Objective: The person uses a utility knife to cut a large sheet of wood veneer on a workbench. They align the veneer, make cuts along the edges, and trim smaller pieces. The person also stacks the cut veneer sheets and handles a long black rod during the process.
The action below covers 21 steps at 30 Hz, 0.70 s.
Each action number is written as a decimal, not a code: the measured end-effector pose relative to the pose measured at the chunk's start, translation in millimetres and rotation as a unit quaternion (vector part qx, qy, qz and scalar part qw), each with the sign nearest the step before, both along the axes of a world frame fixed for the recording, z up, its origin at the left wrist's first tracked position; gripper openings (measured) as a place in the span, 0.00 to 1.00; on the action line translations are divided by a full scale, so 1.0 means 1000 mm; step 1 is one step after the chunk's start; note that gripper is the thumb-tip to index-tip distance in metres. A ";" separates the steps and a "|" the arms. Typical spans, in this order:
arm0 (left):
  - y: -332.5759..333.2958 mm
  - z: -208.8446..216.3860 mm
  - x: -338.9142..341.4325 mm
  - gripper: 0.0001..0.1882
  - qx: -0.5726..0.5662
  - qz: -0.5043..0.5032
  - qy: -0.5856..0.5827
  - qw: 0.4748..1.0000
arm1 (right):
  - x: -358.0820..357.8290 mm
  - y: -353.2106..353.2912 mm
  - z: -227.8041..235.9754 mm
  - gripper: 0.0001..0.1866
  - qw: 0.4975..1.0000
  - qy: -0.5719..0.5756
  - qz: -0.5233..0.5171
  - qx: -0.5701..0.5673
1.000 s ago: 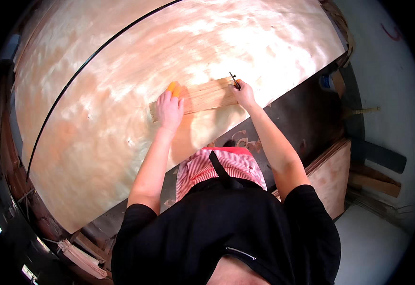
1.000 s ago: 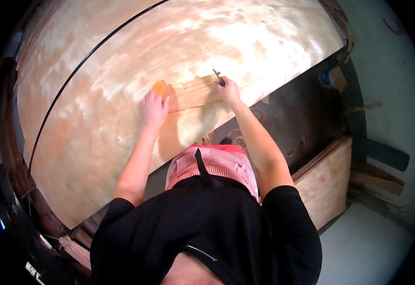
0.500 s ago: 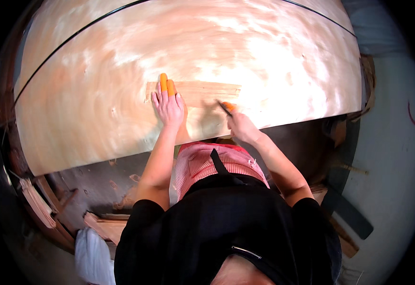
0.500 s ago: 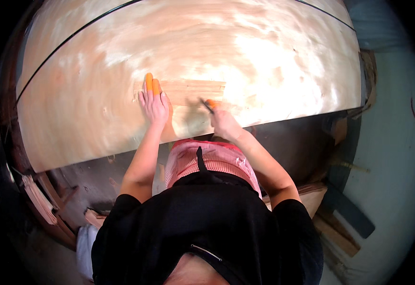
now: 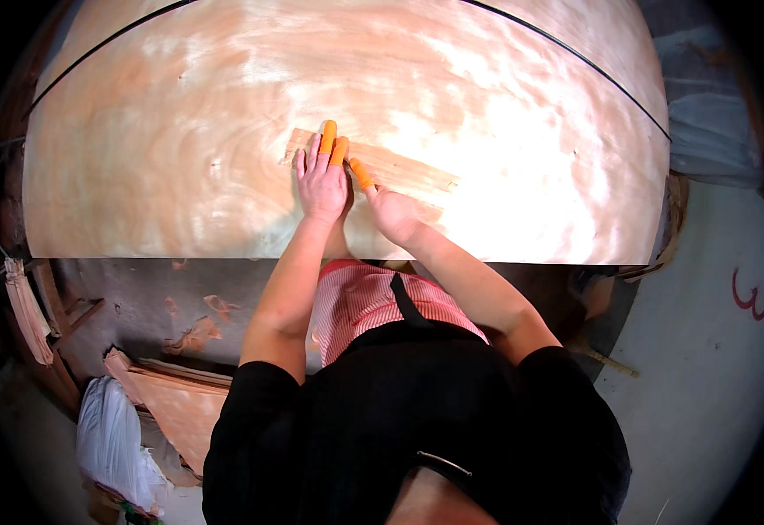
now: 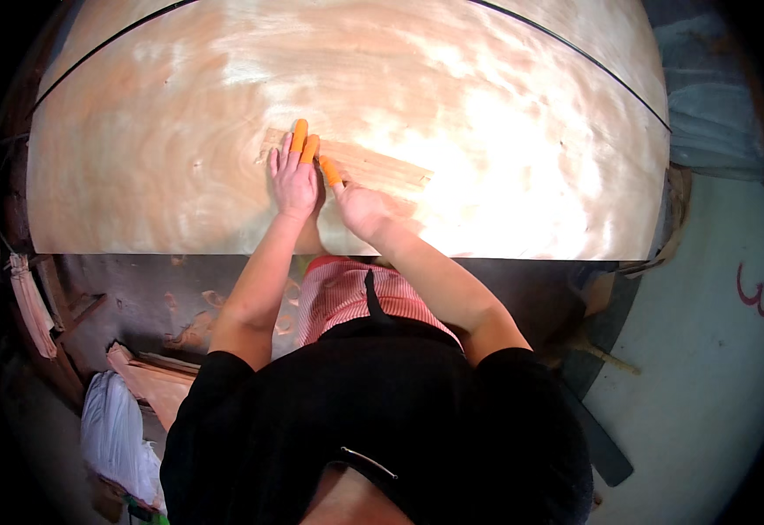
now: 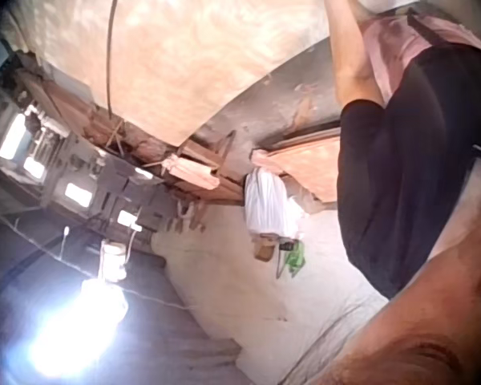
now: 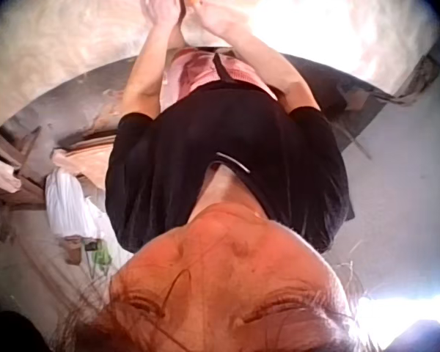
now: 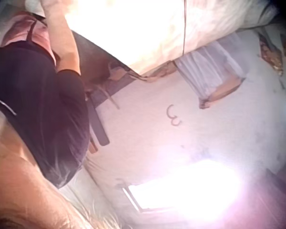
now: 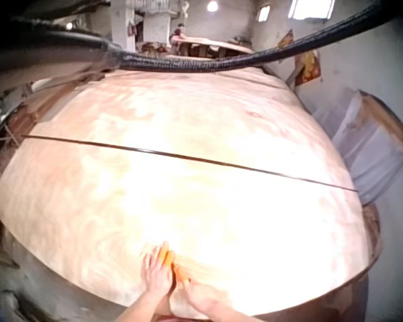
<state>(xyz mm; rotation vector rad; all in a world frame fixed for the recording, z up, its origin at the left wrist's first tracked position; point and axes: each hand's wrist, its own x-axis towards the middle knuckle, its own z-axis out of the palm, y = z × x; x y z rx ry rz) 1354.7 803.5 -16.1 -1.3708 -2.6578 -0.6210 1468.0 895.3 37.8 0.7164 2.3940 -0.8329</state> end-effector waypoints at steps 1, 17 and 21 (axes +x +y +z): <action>0.001 -0.002 0.000 0.19 0.000 0.006 0.010 1.000 | 0.001 0.001 0.005 0.15 0.998 -0.017 0.060 0.032; 0.005 0.011 -0.002 0.29 0.041 0.009 -0.044 0.998 | 0.048 0.184 0.026 0.14 0.881 -0.040 0.462 0.094; 0.004 0.013 -0.003 0.30 0.054 0.008 -0.061 0.997 | 0.044 0.178 0.027 0.14 0.894 -0.019 0.440 0.082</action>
